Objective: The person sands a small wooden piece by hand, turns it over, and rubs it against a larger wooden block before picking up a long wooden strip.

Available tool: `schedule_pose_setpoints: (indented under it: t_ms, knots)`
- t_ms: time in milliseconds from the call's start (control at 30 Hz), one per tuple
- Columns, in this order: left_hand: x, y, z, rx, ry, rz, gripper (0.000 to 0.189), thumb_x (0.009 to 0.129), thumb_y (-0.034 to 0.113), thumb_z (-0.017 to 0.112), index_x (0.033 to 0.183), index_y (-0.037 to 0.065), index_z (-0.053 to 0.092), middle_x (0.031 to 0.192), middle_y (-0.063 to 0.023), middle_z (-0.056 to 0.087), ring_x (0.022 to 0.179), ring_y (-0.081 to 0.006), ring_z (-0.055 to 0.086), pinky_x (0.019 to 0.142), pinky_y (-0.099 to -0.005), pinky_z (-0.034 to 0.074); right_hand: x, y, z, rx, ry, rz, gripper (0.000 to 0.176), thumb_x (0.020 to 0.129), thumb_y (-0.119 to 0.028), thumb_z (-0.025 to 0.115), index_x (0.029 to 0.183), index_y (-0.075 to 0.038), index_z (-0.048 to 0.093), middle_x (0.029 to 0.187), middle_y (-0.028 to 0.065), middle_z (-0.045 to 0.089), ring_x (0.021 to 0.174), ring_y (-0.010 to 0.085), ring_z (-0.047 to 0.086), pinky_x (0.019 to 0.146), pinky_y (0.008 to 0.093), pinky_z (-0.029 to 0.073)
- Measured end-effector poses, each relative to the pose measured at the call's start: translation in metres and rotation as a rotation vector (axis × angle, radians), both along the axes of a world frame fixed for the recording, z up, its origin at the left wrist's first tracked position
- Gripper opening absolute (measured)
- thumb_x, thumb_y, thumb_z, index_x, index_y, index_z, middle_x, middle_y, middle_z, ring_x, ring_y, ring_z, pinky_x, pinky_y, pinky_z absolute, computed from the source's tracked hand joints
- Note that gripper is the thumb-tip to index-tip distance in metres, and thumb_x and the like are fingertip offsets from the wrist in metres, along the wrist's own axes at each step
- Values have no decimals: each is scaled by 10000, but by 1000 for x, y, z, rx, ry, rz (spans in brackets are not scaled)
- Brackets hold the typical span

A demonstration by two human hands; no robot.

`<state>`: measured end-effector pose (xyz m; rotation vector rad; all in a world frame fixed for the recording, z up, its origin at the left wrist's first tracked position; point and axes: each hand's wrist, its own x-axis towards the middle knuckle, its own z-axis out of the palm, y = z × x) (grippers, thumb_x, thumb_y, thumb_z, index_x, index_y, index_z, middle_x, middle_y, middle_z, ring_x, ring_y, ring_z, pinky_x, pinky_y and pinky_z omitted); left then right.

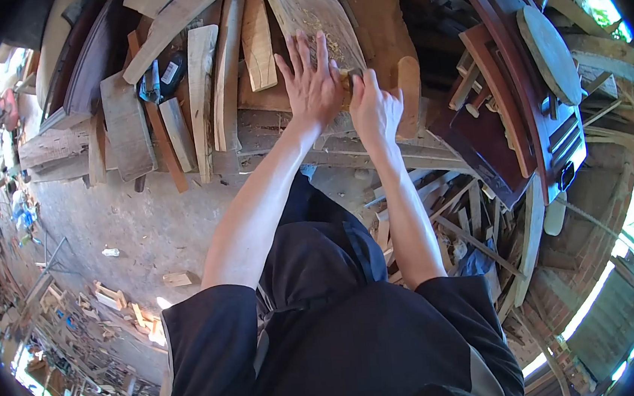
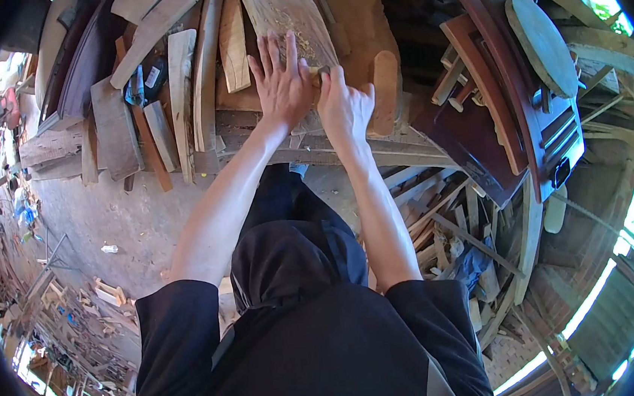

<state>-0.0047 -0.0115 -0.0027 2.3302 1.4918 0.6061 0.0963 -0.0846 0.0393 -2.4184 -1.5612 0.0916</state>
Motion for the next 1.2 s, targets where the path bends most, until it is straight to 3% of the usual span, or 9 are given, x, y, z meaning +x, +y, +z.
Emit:
schedule_pose_setpoints:
  t_ms: [233,367,500,667,733,767,867,1067,1200]
  knots:
    - [0,1,-4,-14,-19,6,622,1047,319,368,1621,103,262,1684,-238,145,1571,-420,58,1237,-618,30,9,29,-8,165,-202,81,197,1018,-279,569,894,-127,577,532,123,623,524,322,653,720,486,467]
    - [-1,0,-5,-16,-52,11,623,1048,326,368,1621,106,262,1685,-236,142,1569,-426,56,1233,-628,33,-1,-5,4,109,-88,100,157,1012,-233,583,899,-124,573,508,119,596,462,333,582,691,455,412]
    - [1,-2,-10,-3,-51,3,627,1039,319,386,1616,104,272,1678,-241,162,1567,-432,61,1228,-639,45,6,30,-10,171,-140,134,158,1011,-241,575,915,-115,586,515,111,606,467,326,589,689,453,396]
    - [-5,-2,17,-97,7,-1,662,967,250,466,1582,51,326,1648,-254,248,1555,-447,122,1214,-663,124,3,-3,-10,215,-127,150,67,963,-205,607,993,-152,636,588,138,657,572,353,668,921,575,480]
    - [-2,-1,21,-109,0,19,681,917,201,500,1558,15,361,1637,-255,273,1544,-449,172,1208,-671,158,9,-9,-14,228,-117,192,138,956,-220,642,1068,-147,676,601,136,657,564,326,663,932,563,495]
    - [-1,1,15,-141,66,3,728,921,225,516,1593,42,302,1659,-239,232,1556,-440,135,1218,-666,124,8,-2,-7,130,-94,174,135,964,-212,634,1063,-127,667,578,130,645,548,327,656,919,546,492]
    - [3,-3,-8,-41,35,7,777,953,274,511,1640,117,184,1697,-221,118,1575,-422,45,1220,-671,50,8,29,-19,211,-129,111,111,1002,-226,589,970,-125,624,571,133,644,548,350,653,893,546,473]
    - [3,-1,-8,-59,25,-1,746,968,290,471,1635,101,196,1691,-241,109,1573,-431,32,1214,-683,26,0,-3,-10,154,-53,138,126,1017,-213,566,1030,-109,637,574,153,647,551,359,663,967,571,439]
    - [4,-1,-14,-20,41,7,735,983,297,449,1638,103,179,1698,-233,73,1575,-424,10,1218,-674,23,10,29,-29,198,-161,136,120,1016,-203,571,1041,-103,634,590,153,663,550,371,659,955,568,455]
